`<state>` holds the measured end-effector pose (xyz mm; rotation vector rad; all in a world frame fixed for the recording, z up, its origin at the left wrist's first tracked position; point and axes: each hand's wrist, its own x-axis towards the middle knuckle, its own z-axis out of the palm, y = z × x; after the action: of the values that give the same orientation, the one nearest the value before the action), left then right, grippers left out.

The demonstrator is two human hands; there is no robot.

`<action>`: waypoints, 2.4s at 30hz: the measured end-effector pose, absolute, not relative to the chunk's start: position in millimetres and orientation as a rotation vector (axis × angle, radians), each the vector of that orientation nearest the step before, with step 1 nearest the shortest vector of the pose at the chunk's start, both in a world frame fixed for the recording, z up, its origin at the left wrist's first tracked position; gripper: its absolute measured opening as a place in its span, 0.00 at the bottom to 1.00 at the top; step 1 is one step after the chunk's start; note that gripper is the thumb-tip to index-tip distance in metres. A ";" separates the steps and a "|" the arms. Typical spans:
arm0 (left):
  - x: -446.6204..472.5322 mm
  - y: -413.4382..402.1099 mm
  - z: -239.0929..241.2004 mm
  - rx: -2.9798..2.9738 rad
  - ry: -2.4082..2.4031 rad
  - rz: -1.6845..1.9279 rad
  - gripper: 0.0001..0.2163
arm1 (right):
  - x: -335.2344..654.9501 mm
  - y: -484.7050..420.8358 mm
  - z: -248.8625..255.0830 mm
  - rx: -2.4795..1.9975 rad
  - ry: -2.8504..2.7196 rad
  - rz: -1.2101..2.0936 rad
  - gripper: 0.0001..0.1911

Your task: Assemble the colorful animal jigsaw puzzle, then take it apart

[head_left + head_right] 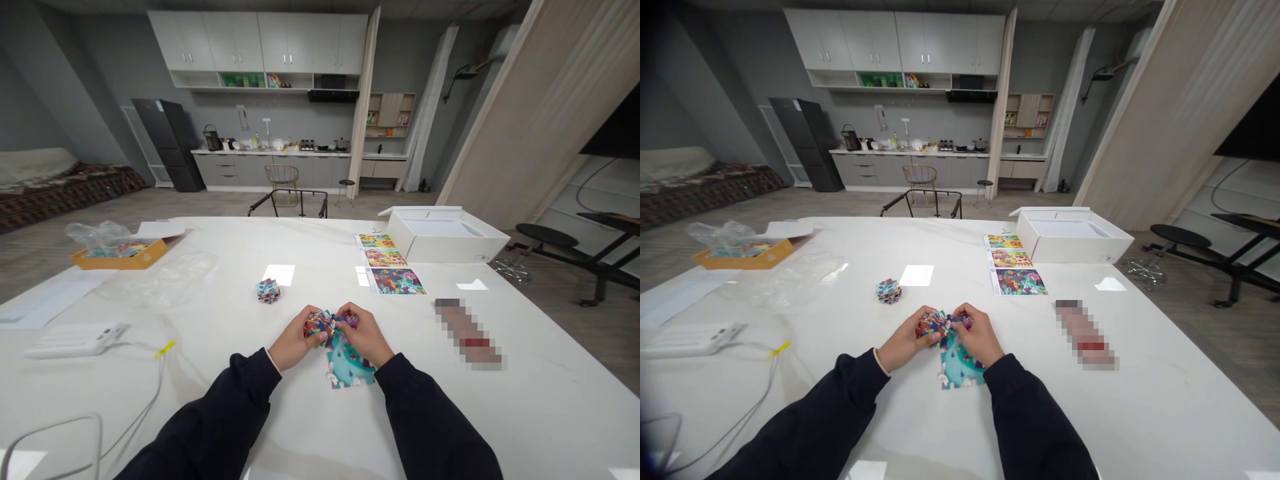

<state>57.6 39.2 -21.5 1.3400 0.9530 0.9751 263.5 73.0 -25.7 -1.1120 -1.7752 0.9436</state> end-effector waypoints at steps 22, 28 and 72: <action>60.5 25.4 -7.3 1.950 0.988 1.047 0.13 | 271.8 66.2 -16.1 -1.019 -2.177 0.887 0.10; 67.1 25.2 -13.4 1.527 1.108 1.080 0.18 | 270.3 61.7 -6.6 -1.024 -2.181 0.915 0.10; 67.6 25.2 -11.0 1.232 0.962 1.099 0.22 | 263.8 68.1 -9.0 -0.965 -1.436 1.407 0.25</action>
<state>67.6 25.2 -11.0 1.2324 0.9617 1.0986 263.8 68.1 -9.0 -0.9650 -1.4360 1.4071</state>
